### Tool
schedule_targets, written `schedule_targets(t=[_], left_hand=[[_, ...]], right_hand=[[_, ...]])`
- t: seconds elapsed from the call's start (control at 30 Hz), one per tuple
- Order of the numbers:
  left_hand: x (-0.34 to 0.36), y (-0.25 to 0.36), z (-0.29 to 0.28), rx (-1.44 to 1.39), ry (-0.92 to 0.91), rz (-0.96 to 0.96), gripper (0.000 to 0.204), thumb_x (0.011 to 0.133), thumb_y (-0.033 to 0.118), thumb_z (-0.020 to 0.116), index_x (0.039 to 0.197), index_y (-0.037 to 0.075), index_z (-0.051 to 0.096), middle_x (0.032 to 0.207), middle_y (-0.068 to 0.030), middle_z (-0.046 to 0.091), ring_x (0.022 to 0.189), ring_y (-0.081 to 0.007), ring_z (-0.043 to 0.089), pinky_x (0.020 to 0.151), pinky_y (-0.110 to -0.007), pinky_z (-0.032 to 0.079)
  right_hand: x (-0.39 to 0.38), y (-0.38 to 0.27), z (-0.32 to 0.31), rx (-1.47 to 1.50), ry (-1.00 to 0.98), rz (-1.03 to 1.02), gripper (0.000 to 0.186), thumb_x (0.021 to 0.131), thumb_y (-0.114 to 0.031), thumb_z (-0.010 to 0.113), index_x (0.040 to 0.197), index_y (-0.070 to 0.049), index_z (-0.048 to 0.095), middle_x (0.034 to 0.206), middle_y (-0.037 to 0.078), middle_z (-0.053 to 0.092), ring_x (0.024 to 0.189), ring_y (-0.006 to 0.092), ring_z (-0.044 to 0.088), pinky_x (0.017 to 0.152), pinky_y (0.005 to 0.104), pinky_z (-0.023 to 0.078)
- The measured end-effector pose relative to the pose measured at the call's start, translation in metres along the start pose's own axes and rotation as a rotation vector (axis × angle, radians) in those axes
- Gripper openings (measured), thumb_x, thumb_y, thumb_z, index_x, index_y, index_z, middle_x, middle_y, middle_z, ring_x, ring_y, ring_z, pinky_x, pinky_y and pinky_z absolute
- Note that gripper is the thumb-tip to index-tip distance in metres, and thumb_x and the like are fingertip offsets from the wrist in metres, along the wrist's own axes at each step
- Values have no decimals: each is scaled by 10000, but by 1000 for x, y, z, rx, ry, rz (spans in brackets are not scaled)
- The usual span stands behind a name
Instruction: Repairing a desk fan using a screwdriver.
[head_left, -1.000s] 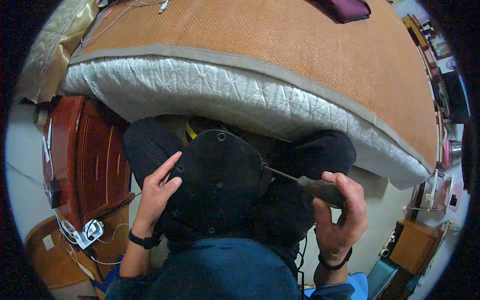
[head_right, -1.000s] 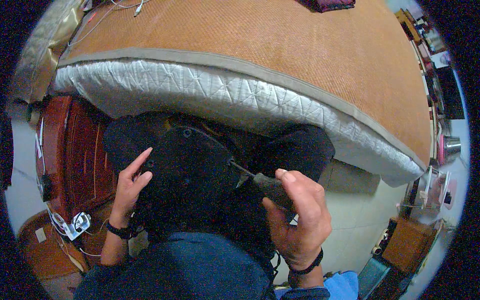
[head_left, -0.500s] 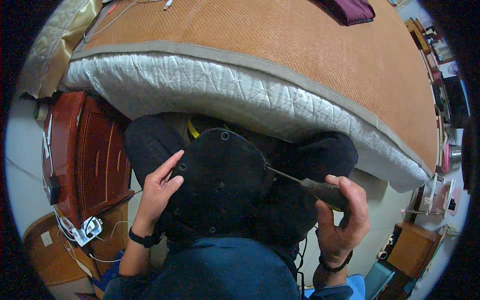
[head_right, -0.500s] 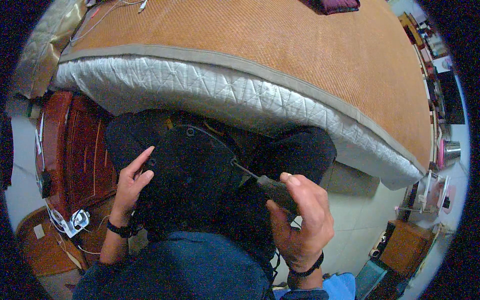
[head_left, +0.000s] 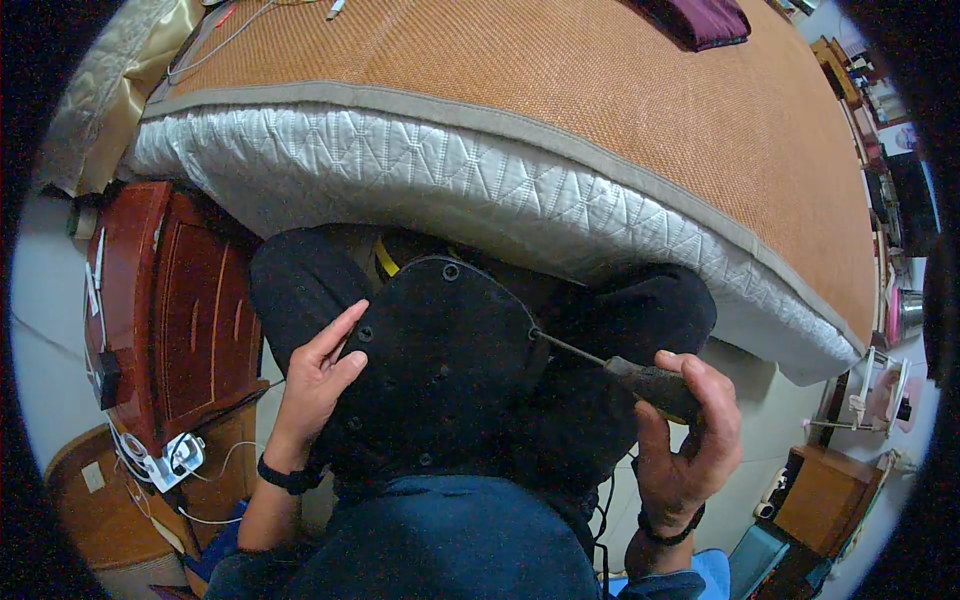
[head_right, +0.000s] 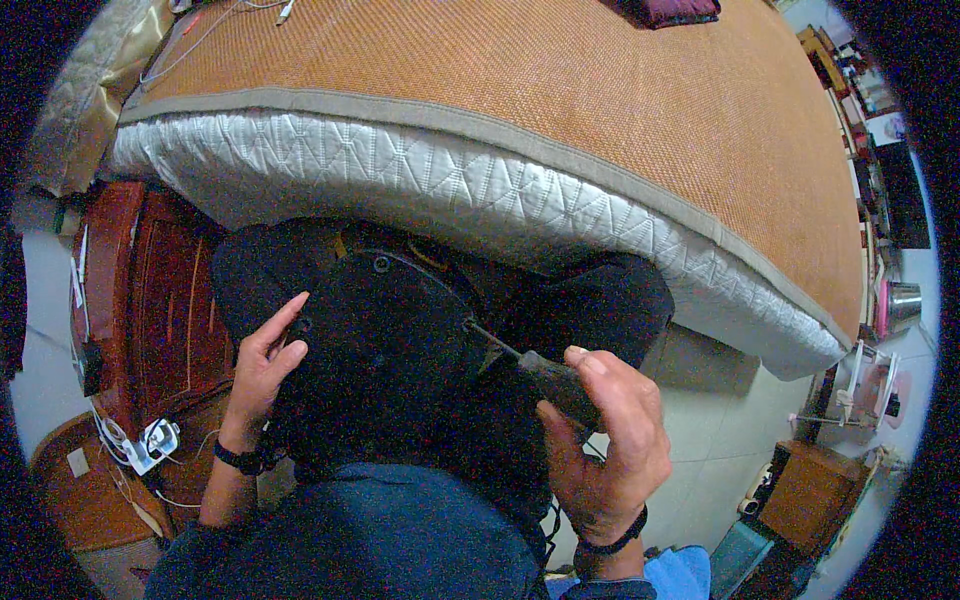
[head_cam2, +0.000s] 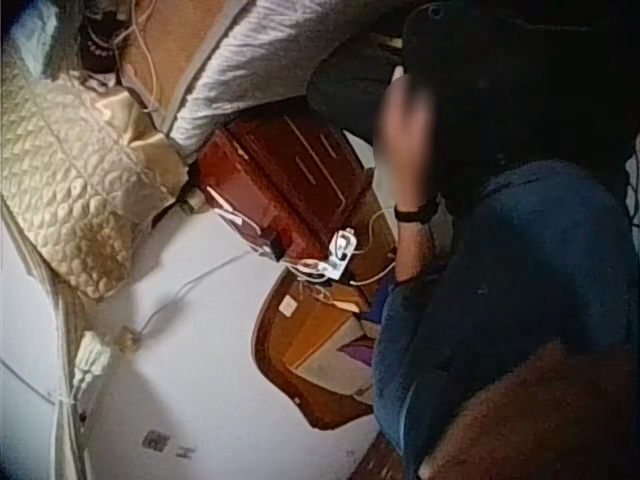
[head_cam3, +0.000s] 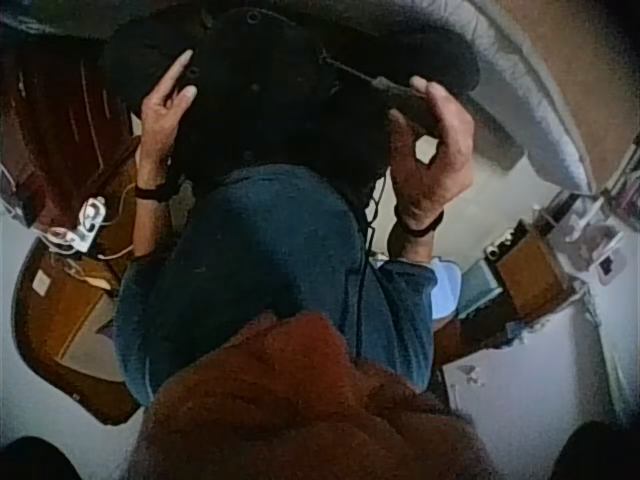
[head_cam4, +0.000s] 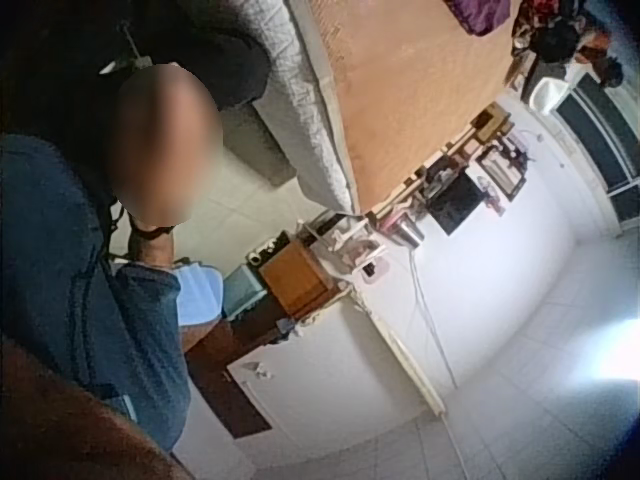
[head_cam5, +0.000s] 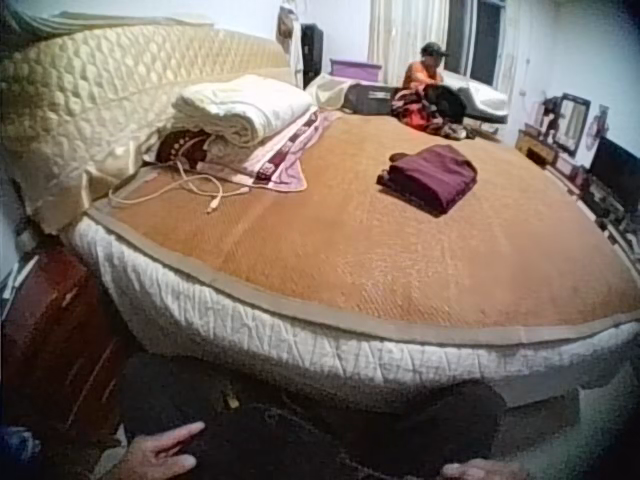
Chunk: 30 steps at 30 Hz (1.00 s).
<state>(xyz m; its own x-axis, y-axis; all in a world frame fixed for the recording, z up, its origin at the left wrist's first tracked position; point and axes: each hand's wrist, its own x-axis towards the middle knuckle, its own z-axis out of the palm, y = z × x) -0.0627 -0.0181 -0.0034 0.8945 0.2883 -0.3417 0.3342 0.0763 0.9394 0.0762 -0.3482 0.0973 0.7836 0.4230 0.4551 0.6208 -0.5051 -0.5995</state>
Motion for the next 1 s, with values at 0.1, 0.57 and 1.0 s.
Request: schedule_targets(t=[0.1,0.57,1.0], left_hand=[[0,1,0,9,1,0,598,954,9,631,1514,-85,443,1547,-171,496,1417,-218,488,1209,-347,340],[0,2,1,32,4,10,597,954,17,630,1514,-80,448,1545,-169,500,1416,-224,491,1208,-353,341],[0,-2,1,39,18,22,655,956,162,698,1528,-45,456,1522,-144,528,1385,-200,502,1177,-342,359]], right_hand=[[0,0,0,2,-1,-4,563,768,-2,853,1272,-61,611,1135,167,747,1049,342,723,911,428,584],[-2,-1,1,-12,-14,9,592,741,14,857,1276,-56,611,1142,170,747,1057,351,720,916,435,584],[-2,1,-1,-11,-14,-3,601,744,24,853,1281,-53,596,1142,180,743,1049,351,722,909,436,587]])
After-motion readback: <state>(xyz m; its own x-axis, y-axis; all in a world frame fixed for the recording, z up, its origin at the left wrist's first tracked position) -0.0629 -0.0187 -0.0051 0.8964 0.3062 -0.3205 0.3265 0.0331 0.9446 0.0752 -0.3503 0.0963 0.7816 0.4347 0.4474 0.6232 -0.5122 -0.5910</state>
